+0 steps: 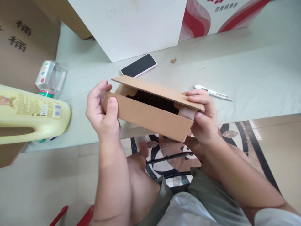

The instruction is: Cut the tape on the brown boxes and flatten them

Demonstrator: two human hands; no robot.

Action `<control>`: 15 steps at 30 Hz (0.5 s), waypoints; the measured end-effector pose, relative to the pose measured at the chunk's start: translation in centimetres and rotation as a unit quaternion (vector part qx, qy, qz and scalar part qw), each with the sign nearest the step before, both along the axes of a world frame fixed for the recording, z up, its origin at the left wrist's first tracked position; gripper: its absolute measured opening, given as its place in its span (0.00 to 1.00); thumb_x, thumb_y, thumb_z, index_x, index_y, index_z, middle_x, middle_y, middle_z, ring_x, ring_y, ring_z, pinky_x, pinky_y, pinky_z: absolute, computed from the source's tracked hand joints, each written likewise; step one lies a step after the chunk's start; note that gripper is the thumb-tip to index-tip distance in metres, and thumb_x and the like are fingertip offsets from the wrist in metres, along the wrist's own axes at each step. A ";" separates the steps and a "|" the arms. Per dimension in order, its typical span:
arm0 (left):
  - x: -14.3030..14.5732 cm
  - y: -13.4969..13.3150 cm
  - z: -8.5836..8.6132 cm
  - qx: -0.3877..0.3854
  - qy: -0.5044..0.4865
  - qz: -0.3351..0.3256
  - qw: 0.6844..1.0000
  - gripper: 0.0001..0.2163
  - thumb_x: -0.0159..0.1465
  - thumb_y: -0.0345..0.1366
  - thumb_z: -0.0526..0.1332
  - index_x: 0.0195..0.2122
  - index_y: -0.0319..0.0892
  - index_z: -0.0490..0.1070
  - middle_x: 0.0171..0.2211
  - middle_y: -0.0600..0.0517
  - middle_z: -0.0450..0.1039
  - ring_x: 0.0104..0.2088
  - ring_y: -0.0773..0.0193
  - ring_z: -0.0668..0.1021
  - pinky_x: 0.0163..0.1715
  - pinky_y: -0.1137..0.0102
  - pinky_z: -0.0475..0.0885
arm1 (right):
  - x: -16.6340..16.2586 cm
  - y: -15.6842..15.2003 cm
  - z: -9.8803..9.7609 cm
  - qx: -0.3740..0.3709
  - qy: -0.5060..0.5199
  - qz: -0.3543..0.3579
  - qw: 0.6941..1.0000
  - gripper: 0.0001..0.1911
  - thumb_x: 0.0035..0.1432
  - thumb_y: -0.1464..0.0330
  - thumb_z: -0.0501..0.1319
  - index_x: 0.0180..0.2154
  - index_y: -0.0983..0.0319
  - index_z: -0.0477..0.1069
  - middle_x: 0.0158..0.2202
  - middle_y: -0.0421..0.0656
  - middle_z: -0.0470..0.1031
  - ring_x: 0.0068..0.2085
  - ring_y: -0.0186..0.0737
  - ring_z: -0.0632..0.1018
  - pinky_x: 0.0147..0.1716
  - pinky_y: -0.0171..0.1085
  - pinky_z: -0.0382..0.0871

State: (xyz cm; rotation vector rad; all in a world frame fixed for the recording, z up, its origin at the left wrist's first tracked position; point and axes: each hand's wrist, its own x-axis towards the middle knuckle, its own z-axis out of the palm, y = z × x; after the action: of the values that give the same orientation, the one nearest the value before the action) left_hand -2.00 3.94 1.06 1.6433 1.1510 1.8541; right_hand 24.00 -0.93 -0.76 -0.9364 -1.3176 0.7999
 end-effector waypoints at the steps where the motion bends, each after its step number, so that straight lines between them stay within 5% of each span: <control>1: -0.2 -0.1 -0.1 -0.008 0.002 -0.013 1.000 0.18 0.63 0.47 0.70 0.53 0.52 0.78 0.55 0.52 0.78 0.57 0.56 0.79 0.63 0.59 0.72 | 0.0 0.2 -0.1 0.022 0.005 -0.009 1.000 0.19 0.65 0.47 0.57 0.45 0.50 0.76 0.51 0.44 0.73 0.57 0.52 0.75 0.62 0.58 0.69; 4: -0.6 -0.5 -0.1 -0.028 0.010 -0.041 0.999 0.18 0.65 0.46 0.69 0.56 0.55 0.78 0.57 0.55 0.78 0.58 0.57 0.79 0.65 0.59 0.71 | -0.2 0.5 -0.1 0.039 0.018 -0.034 0.999 0.22 0.68 0.49 0.52 0.38 0.53 0.78 0.46 0.45 0.74 0.52 0.49 0.77 0.61 0.57 0.69; 8: -0.3 -1.0 0.1 -0.073 0.040 -0.030 0.996 0.12 0.69 0.44 0.65 0.53 0.56 0.79 0.56 0.57 0.79 0.60 0.57 0.79 0.66 0.58 0.70 | -0.3 0.4 0.2 0.023 -0.005 -0.056 0.998 0.12 0.64 0.56 0.60 0.35 0.54 0.78 0.45 0.44 0.75 0.51 0.49 0.76 0.62 0.57 0.67; 15: 0.1 -0.9 0.5 -0.087 0.087 -0.007 0.992 0.12 0.69 0.46 0.64 0.49 0.49 0.81 0.57 0.52 0.79 0.62 0.54 0.77 0.69 0.57 0.68 | -0.3 0.4 0.1 0.032 -0.017 -0.066 0.997 0.10 0.64 0.59 0.60 0.33 0.53 0.78 0.47 0.43 0.75 0.53 0.49 0.75 0.65 0.58 0.63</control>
State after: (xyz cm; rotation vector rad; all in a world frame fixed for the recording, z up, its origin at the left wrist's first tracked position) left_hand -1.88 3.03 1.60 1.7341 1.3278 1.5776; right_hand 23.66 -0.55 -0.64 -0.9796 -1.2876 0.6392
